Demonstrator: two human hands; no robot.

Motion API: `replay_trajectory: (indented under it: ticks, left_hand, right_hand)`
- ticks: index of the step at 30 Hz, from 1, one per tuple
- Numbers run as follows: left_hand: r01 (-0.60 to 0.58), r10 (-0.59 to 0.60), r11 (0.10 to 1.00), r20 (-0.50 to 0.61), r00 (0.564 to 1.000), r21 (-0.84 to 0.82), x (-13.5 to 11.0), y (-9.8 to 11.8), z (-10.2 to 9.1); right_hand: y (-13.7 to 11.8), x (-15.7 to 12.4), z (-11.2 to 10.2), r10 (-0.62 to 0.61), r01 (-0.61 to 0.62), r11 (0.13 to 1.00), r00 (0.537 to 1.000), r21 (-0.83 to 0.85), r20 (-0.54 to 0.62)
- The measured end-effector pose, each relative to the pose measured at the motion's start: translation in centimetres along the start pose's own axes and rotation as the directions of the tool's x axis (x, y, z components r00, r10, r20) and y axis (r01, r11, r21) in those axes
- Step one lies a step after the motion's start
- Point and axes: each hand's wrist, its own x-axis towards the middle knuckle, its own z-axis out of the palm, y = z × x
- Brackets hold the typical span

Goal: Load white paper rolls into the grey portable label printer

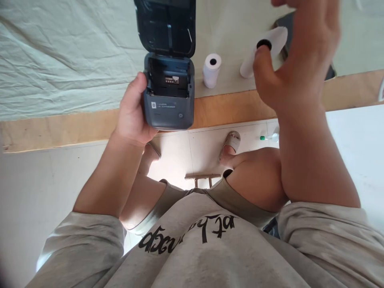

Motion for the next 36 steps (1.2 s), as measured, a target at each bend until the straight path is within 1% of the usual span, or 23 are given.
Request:
replay_trajectory:
  ticks: [2,3,4,7,8,10,11,13,16,20,24,28,30,33,35,36]
  left_hand:
    - [0.012,-0.012,1.0,-0.008,1.0,0.008,0.0,0.0,0.0]
    - [0.017,-0.017,1.0,-0.011,1.0,0.01,0.0,0.0,0.0]
    - [0.019,-0.019,1.0,-0.011,1.0,0.01,0.0,0.0,-0.1]
    - [0.017,-0.017,1.0,-0.008,1.0,0.007,0.0,0.0,-0.2]
    - [0.019,-0.019,1.0,-0.009,1.0,0.006,0.0,0.0,-0.2]
    - [0.025,-0.025,1.0,-0.015,1.0,0.007,0.0,0.0,-0.2]
    - [0.03,-0.03,1.0,-0.018,0.999,0.009,0.0,0.0,-0.2]
    - [0.036,-0.036,0.999,-0.024,0.999,0.017,0.0,0.0,-0.2]
    - [0.038,-0.038,0.999,-0.02,0.999,0.031,0.0,0.0,-0.2]
    - [0.027,-0.026,0.999,-0.007,1.0,0.025,0.0,0.0,0.0]
    - [0.028,-0.028,1.0,-0.002,1.0,0.01,-0.1,0.1,0.1]
    - [0.025,-0.025,1.0,-0.006,1.0,0.004,-0.1,0.1,0.1]
    - [0.023,-0.023,1.0,-0.005,1.0,0.001,-0.1,0.1,0.0]
    - [0.019,-0.019,1.0,-0.006,1.0,0.002,-0.1,0.2,0.0]
    - [0.022,-0.022,1.0,-0.001,1.0,0.01,-0.2,0.2,0.1]
    - [0.031,-0.031,0.999,0.002,1.0,0.016,-0.2,0.2,0.1]
  right_hand:
    - [1.2,0.1,0.9,0.078,-0.065,0.993,0.988,-0.096,0.134]
    - [1.5,0.1,1.3,0.125,-0.101,0.985,0.978,-0.141,0.168]
    - [1.8,0.1,1.7,0.176,-0.142,0.972,0.967,-0.185,0.183]
    - [2.0,0.2,2.2,0.296,-0.254,0.936,0.943,-0.245,0.153]
    - [2.0,0.3,2.2,0.329,-0.289,0.927,0.933,-0.241,0.145]
    - [2.3,0.3,2.3,0.392,-0.367,0.912,0.911,-0.183,0.125]
    - [2.4,0.3,2.4,0.413,-0.399,0.908,0.903,-0.131,0.114]
    - [2.7,0.3,2.6,0.416,-0.417,0.909,0.905,-0.011,0.092]
    - [2.5,0.1,3.0,0.351,-0.36,0.925,0.932,0.123,0.091]
    - [1.3,-0.2,3.2,0.271,-0.306,0.929,0.945,0.206,0.181]
    - [0.3,-0.3,3.0,0.164,-0.205,0.964,0.96,0.169,0.227]
    - [0.2,-0.4,3.1,0.136,-0.174,0.976,0.956,0.13,0.261]
    - [0.4,-0.5,3.2,0.138,-0.177,0.971,0.965,0.161,0.224]
    - [0.5,-0.5,3.2,0.175,-0.199,0.924,0.979,0.327,0.103]
    - [0.2,-0.3,3.1,0.17,-0.151,0.88,0.986,0.451,-0.001]
    - [-0.2,-0.1,3.0,0.146,-0.1,0.863,0.988,0.496,-0.055]
